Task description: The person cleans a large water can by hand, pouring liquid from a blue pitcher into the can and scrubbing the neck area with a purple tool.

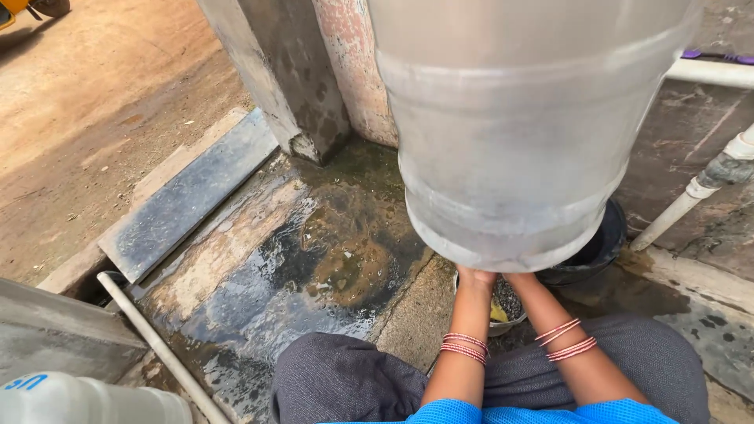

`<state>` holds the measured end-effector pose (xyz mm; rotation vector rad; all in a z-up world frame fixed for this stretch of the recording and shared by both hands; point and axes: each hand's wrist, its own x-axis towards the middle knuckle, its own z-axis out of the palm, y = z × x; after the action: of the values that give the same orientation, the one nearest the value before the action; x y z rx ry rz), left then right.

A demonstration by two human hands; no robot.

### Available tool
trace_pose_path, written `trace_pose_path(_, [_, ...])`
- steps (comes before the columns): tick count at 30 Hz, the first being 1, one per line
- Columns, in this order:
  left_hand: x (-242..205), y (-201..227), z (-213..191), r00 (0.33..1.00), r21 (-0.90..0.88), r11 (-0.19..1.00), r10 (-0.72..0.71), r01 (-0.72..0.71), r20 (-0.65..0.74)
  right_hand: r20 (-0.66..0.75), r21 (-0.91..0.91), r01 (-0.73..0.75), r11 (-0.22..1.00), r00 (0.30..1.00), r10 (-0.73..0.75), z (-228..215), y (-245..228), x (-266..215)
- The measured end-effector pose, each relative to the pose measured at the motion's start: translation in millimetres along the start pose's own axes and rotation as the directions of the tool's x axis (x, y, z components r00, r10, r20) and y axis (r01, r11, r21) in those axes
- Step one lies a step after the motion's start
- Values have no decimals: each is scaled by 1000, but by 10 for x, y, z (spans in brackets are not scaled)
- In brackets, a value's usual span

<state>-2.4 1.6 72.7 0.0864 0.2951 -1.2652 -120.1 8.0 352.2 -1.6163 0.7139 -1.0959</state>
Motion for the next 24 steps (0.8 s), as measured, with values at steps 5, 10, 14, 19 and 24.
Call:
trace_pose_path(5, [-18,-64,-58,993,-189,981,-71,52,-97,-23,-60,53,997,998,-55,16,-341,86])
trace_pose_path(10, [5,-99,136,992,-116,988,-106,98,-63,-50,-78,61,995,997,-65,-24,-350,222])
trace_pose_path(14, [-69,-129,103,998,48,997,-56,56,-1,-75,-64,-33,997,997,28,81,281,-214])
trace_pose_path(19, [-103,-106,163,995,170,985,6,-24,103,-102,-22,-30,999,994,28,123,870,-10])
trace_pose_path(24, [-82,-35,-156,1000,289,957,6,-12,23,-127,2,-98,995,987,97,78,1335,-321])
